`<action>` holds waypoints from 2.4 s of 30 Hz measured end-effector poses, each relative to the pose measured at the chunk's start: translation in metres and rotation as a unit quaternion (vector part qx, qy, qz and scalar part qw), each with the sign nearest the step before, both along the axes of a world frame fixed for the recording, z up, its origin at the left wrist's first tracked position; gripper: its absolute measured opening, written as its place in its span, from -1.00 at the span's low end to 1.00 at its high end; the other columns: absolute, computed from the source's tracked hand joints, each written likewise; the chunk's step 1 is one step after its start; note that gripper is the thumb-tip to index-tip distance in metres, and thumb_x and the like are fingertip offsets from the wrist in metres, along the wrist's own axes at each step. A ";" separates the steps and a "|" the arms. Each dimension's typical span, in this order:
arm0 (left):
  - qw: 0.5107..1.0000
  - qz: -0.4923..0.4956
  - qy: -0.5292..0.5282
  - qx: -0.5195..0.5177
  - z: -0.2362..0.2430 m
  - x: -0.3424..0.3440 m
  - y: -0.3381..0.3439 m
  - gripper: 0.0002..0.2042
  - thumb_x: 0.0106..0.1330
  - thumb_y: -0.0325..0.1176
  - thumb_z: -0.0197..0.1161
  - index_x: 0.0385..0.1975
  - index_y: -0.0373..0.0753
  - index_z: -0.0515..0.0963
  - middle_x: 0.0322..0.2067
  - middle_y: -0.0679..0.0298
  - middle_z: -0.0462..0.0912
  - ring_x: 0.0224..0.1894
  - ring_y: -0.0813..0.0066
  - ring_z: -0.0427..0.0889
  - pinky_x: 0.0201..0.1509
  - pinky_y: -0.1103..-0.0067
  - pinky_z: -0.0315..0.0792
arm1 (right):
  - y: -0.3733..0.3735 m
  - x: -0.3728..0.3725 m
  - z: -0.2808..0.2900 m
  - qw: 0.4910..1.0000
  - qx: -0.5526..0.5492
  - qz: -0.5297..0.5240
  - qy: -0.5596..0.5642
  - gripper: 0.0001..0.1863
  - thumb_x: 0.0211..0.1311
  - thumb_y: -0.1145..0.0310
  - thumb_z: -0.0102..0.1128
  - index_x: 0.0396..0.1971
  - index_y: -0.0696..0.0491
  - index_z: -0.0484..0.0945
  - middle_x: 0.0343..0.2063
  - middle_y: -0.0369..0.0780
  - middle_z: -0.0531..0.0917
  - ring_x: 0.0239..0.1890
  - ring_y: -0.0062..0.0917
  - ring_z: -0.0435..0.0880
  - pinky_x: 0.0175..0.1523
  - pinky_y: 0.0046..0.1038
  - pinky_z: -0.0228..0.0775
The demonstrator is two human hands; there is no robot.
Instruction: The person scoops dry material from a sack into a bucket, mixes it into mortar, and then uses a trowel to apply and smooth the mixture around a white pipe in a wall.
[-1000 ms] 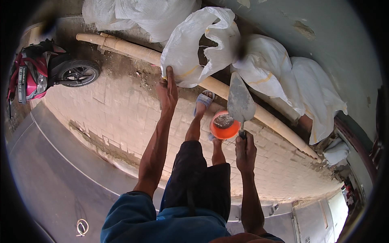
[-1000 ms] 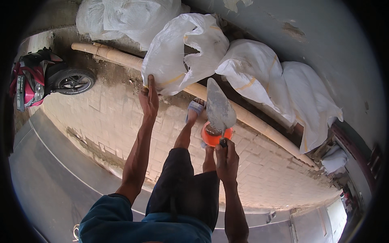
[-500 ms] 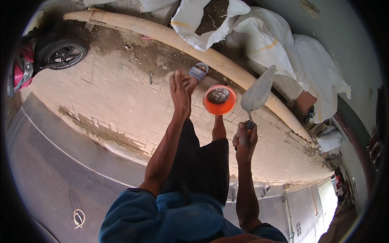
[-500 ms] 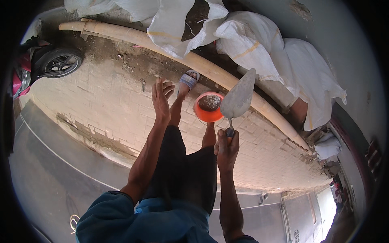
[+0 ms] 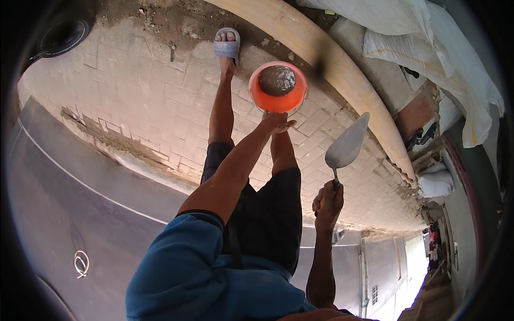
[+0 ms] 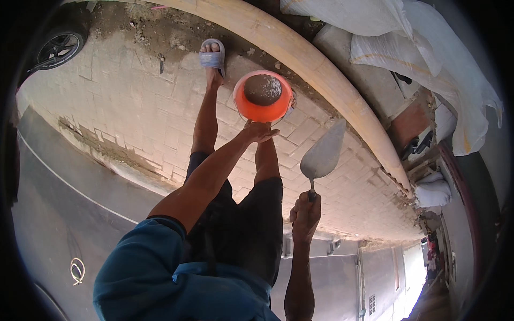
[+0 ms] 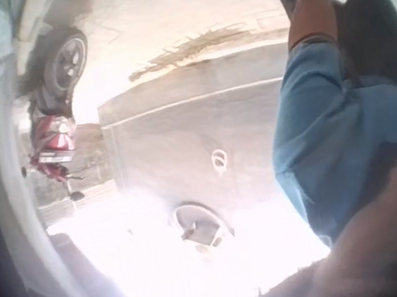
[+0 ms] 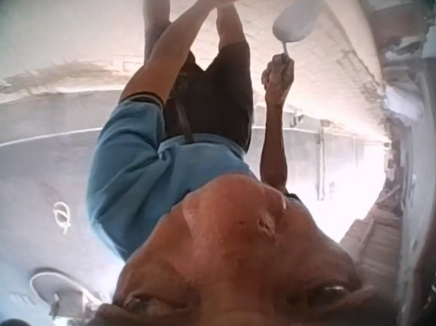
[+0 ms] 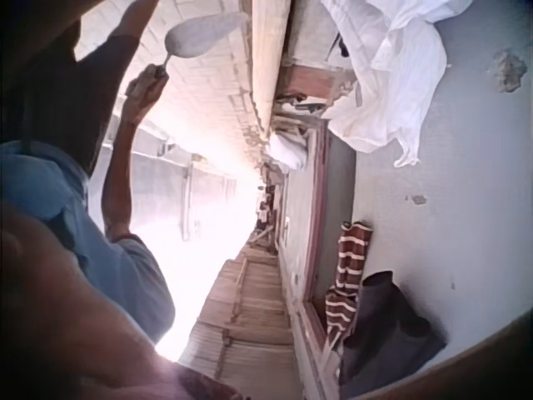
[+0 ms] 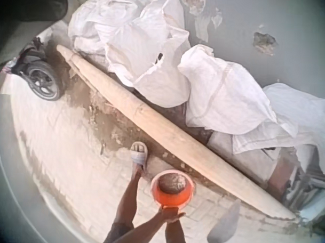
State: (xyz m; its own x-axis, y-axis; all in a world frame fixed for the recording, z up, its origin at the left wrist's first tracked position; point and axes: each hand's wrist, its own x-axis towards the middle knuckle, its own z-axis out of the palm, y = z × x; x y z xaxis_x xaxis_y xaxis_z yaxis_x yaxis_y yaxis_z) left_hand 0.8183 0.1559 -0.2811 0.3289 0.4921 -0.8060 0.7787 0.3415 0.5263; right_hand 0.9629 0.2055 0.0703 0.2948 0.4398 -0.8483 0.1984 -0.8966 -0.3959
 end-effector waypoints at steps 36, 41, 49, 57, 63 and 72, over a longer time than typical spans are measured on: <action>0.698 0.716 -0.016 -0.007 -0.005 -0.363 0.062 -0.50 0.53 0.04 0.05 -0.03 -0.37 0.58 -0.20 0.00 0.71 -0.15 0.16 0.70 0.00 0.33 0.50 | 0.308 -0.264 0.066 0.910 0.180 0.364 -0.083 -0.67 0.52 0.20 0.08 -0.02 0.18 0.50 -0.43 -0.29 0.52 -0.72 -0.77 0.30 -0.60 -0.63 0.18; 0.624 0.767 0.053 0.139 0.077 -0.362 0.179 -0.35 0.55 0.14 -0.01 0.33 -0.35 0.39 0.13 -0.09 0.55 0.23 0.16 0.52 0.30 0.36 0.37 | 0.348 -0.256 0.085 0.818 0.171 0.506 -0.215 -0.54 0.48 0.23 0.15 0.23 0.20 0.48 -0.16 -0.06 0.68 -0.06 -0.39 0.66 0.09 -0.38 0.49; 0.844 0.431 0.090 0.307 0.269 -0.349 0.418 -0.15 0.34 0.26 0.22 0.47 -0.19 0.18 0.31 -0.08 0.29 0.29 -0.06 0.43 0.30 0.16 0.41 | 0.430 -0.313 0.098 0.584 0.140 0.734 -0.316 -0.62 0.45 0.26 0.09 0.11 0.18 0.56 -0.19 -0.06 0.71 -0.20 -0.15 0.77 -0.08 -0.14 0.59; 0.826 0.493 0.093 0.255 0.252 -0.358 0.435 -0.49 0.56 0.06 -0.01 -0.07 -0.33 0.64 -0.58 -0.16 0.65 -0.42 -0.25 0.68 -0.25 0.09 0.57 | 0.478 -0.375 -0.004 0.406 0.233 0.854 -0.228 -0.85 0.17 0.45 0.24 -0.36 0.11 0.77 -0.37 -0.11 0.79 -0.28 -0.21 0.82 -0.19 -0.24 0.64; 0.744 0.613 -0.021 0.266 0.259 -0.336 0.405 -0.33 0.59 0.17 -0.12 -0.20 -0.46 0.61 -0.65 -0.03 0.56 -0.56 0.10 0.59 -0.36 0.24 0.47 | 0.497 -0.375 -0.080 0.332 0.228 0.886 -0.231 -0.83 0.23 0.38 0.23 -0.32 -0.01 0.81 -0.29 -0.20 0.82 -0.21 -0.37 0.83 -0.16 -0.32 0.64; 0.736 0.652 -0.036 0.178 0.272 -0.352 0.414 -0.25 0.55 0.32 -0.22 -0.20 -0.40 0.58 -0.60 0.08 0.48 -0.46 0.29 0.43 -0.24 0.29 0.42 | 0.537 -0.325 -0.057 0.545 0.084 0.798 -0.243 -0.69 0.31 0.29 0.10 -0.30 0.22 0.72 -0.31 0.09 0.75 -0.24 -0.20 0.82 -0.16 -0.14 0.64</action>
